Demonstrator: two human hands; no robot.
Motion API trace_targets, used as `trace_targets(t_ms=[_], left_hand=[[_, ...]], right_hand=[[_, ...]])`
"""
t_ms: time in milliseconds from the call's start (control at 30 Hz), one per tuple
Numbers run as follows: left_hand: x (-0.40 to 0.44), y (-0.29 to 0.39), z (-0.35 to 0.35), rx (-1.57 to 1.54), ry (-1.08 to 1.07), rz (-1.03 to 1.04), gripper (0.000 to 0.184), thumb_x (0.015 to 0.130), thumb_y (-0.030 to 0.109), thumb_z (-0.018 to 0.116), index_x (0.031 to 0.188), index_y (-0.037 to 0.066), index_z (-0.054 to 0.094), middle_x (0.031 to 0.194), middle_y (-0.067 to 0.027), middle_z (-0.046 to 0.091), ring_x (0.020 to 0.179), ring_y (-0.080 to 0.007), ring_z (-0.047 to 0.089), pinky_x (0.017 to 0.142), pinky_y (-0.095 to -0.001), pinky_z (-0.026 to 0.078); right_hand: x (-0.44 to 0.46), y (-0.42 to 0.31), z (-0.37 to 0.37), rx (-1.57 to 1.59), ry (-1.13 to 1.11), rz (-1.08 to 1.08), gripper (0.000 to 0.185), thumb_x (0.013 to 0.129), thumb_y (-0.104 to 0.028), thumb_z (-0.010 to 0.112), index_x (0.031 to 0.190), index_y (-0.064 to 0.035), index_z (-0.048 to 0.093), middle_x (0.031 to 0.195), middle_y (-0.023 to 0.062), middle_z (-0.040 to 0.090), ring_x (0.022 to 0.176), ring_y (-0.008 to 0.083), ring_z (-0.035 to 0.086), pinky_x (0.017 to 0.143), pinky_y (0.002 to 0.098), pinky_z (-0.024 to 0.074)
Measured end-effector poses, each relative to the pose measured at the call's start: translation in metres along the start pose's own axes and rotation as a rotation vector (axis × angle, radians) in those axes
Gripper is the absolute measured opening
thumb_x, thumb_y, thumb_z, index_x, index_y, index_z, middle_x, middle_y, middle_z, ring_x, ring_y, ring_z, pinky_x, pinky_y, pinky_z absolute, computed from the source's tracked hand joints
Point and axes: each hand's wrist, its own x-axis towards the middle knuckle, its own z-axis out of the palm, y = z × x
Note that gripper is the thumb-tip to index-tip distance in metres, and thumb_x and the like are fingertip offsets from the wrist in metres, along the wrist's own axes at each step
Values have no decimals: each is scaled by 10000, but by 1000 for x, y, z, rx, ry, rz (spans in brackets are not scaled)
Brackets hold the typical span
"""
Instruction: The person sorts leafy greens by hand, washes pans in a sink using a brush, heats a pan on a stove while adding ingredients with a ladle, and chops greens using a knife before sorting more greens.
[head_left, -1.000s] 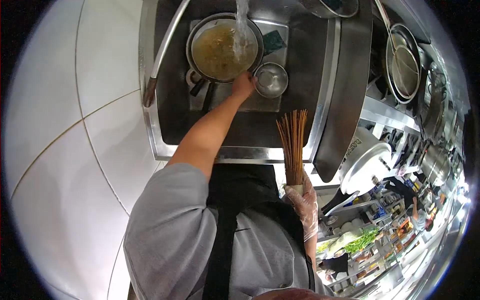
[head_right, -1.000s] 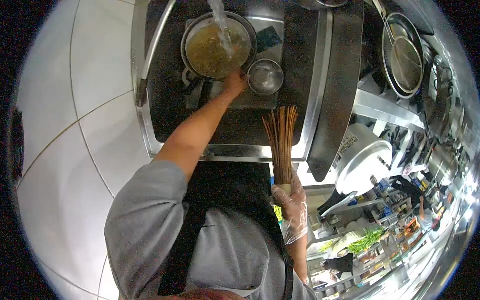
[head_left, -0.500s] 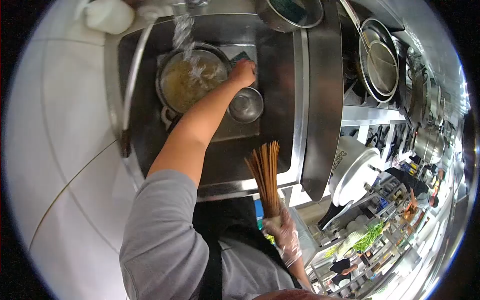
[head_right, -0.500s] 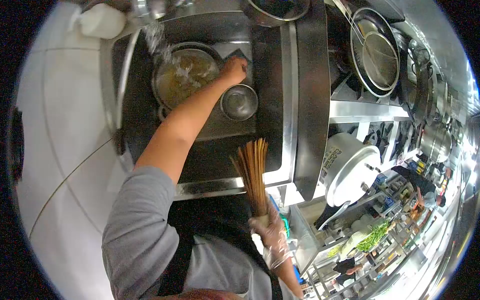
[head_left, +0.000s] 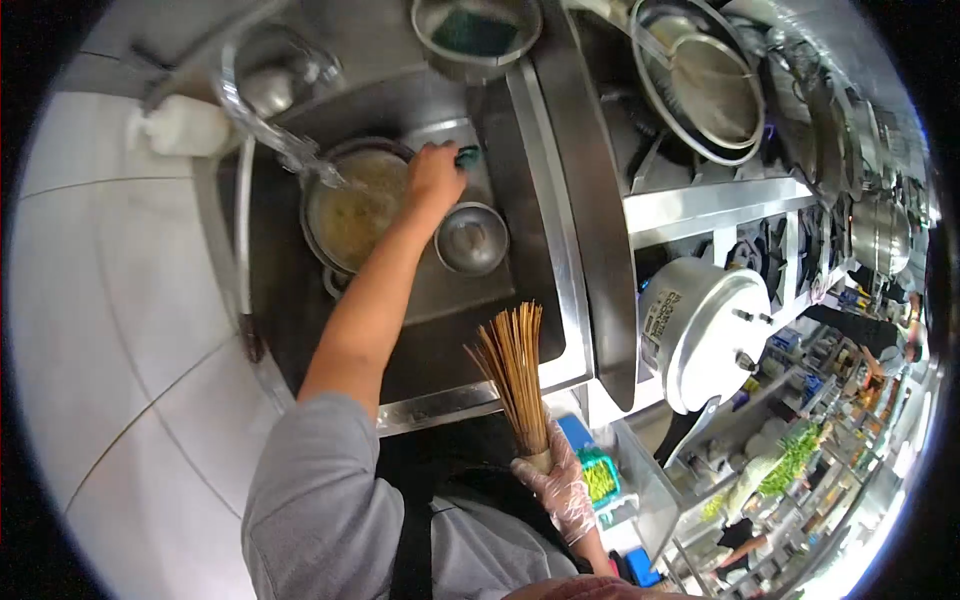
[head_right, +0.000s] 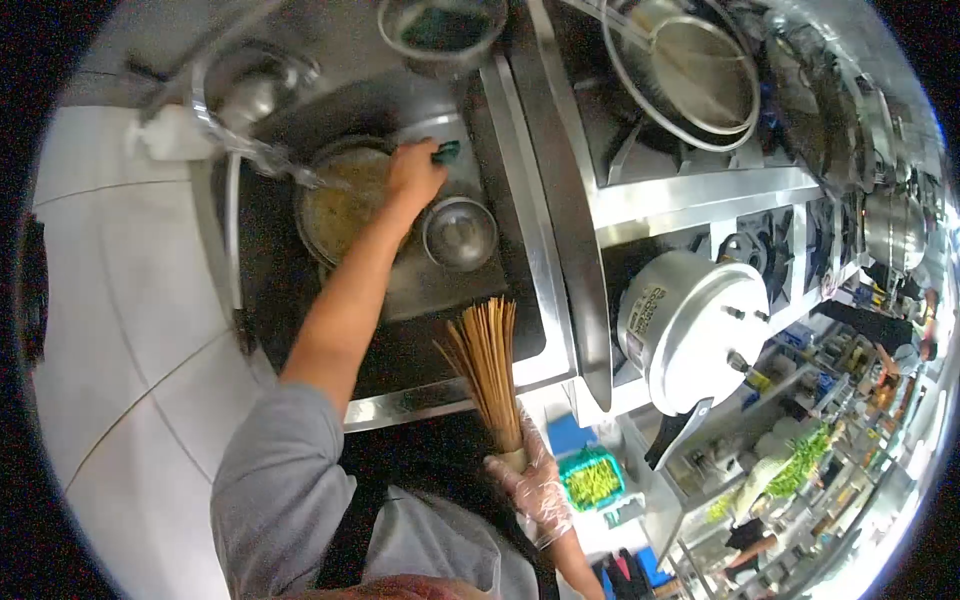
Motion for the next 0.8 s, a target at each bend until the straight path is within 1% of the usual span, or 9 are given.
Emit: trace_targets(t_ms=[100, 200, 233, 400, 433, 567, 667, 733, 800], left_hand=[[-11, 51, -124, -114, 357, 67, 366, 812, 169, 797, 1150, 30, 774, 1042, -245, 736, 1019, -466, 716, 893, -551, 578], [20, 109, -213, -100, 516, 180, 351, 802, 184, 806, 1111, 20, 779, 1027, -241, 742, 982, -468, 713, 890, -552, 573], [38, 120, -219, -103, 519, 179, 344, 809, 187, 802, 1108, 18, 780, 1041, -244, 743, 996, -466, 715, 891, -547, 575], [107, 116, -202, -184, 511, 181, 299, 844, 209, 787, 1079, 25, 770, 959, -226, 755, 966, -445, 739, 843, -550, 584], [101, 111, -200, -210, 590, 194, 282, 848, 221, 793, 1044, 20, 768, 926, -221, 763, 945, -432, 751, 820, -535, 587], [-28, 42, -194, -565, -19, 53, 179, 980, 193, 775, 1081, 46, 756, 854, -80, 741, 722, -208, 718, 628, -353, 576], [-114, -66, -124, -878, -264, -468, 261, 1007, 279, 700, 908, 44, 760, 804, -105, 725, 784, -212, 717, 672, -442, 565], [-118, -136, -46, -462, -222, -296, 231, 996, 276, 704, 931, 66, 776, 833, -101, 739, 787, -226, 720, 666, -458, 564], [-87, -156, -9, -179, -202, -219, 205, 984, 274, 707, 954, 89, 791, 863, -97, 754, 791, -241, 723, 660, -474, 563]], right_hand=[[-3, -20, -13, -264, -18, 76, 909, 923, -151, 857, 1679, 16, 381, 1526, 232, 637, 1402, 255, 607, 1183, 378, 470], [-2, -31, -16, -125, -46, -13, 907, 924, -101, 838, 1697, -20, 370, 1212, 104, 728, 949, 172, 679, 883, 318, 579], [-5, -48, -14, -91, -34, -32, 902, 933, -92, 829, 1702, -25, 362, 1055, 36, 702, 787, 109, 602, 737, 281, 550], [-4, -53, -17, -167, 30, -211, 896, 933, -77, 820, 1695, 7, 356, 810, -17, 621, 738, 88, 592, 708, 265, 536], [-8, -60, -20, -183, 22, -225, 901, 928, -84, 821, 1698, -1, 359, 803, -17, 622, 734, 93, 594, 719, 271, 541], [5, -136, -12, -462, 73, -525, 887, 904, -65, 768, 1705, -50, 386, 853, 40, 705, 774, 132, 650, 799, 323, 587], [69, -200, -3, -822, 241, -867, 754, 938, -91, 709, 1659, -149, 494, 1300, 221, 720, 1159, 298, 689, 1041, 410, 553], [77, -283, 41, -842, 198, -726, 636, 989, -154, 718, 1604, -177, 557, 1353, 183, 723, 1210, 303, 704, 1083, 411, 536], [221, -327, -9, -1316, 112, -1241, 535, 1033, -220, 675, 1555, -124, 605, 1350, 133, 733, 1200, 245, 704, 1033, 385, 543]])
